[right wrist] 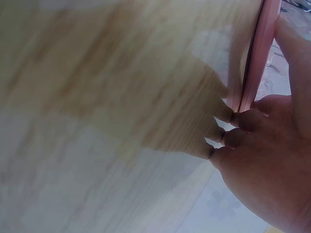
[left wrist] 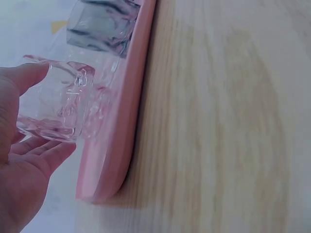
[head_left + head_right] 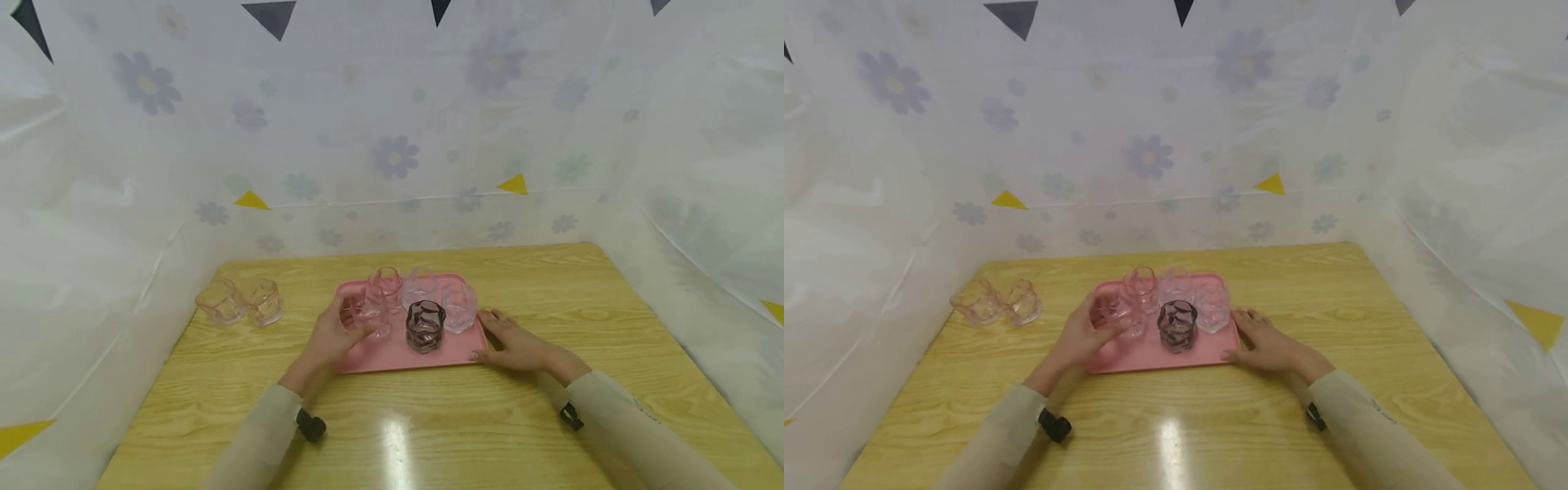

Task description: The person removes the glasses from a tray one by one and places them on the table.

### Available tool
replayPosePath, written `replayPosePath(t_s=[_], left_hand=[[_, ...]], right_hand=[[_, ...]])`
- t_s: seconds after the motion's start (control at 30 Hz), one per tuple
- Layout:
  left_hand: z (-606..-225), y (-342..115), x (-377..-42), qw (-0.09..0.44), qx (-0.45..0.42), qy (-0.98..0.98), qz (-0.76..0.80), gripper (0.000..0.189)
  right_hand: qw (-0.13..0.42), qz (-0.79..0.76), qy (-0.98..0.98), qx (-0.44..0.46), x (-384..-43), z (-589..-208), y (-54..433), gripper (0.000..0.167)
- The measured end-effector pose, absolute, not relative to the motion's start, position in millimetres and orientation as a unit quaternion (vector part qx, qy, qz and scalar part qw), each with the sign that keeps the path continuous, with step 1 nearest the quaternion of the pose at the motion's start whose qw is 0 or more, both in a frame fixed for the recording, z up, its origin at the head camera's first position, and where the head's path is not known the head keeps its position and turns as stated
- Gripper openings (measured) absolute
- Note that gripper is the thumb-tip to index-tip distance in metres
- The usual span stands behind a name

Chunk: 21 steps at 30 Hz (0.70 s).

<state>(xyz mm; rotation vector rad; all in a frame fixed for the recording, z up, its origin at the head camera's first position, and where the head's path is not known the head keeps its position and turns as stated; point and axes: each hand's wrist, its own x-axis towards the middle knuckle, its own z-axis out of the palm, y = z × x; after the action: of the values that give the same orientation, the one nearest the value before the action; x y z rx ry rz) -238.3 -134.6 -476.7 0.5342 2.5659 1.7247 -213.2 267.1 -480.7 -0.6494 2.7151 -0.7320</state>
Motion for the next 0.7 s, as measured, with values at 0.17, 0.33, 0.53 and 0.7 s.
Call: replayPosePath(t_s=[0.17,0.33,0.53,0.7], left_hand=[[-472.4,-151.0,-240.2,-0.003,0.146,0.819,0.555,0.072],[-469.4,-167.9,-242.8,-0.012,0.128,0.830,0.543,0.073],[-473.7,-188.1,-248.6,-0.043,0.106,0.827,0.550,0.070],[-477.0,-199.0,-250.9,-0.066,0.081,0.828,0.551,0.068]], right_hand=[[0.129,-0.253,0.933,-0.222,-212.2,-478.8,266.2,0.101],[0.130,-0.253,0.933,-0.219,-212.1,-478.7,266.3,0.101],[0.134,-0.251,0.935,-0.212,-212.5,-480.5,267.6,0.102],[0.137,-0.251,0.935,-0.210,-213.1,-479.5,266.9,0.103]])
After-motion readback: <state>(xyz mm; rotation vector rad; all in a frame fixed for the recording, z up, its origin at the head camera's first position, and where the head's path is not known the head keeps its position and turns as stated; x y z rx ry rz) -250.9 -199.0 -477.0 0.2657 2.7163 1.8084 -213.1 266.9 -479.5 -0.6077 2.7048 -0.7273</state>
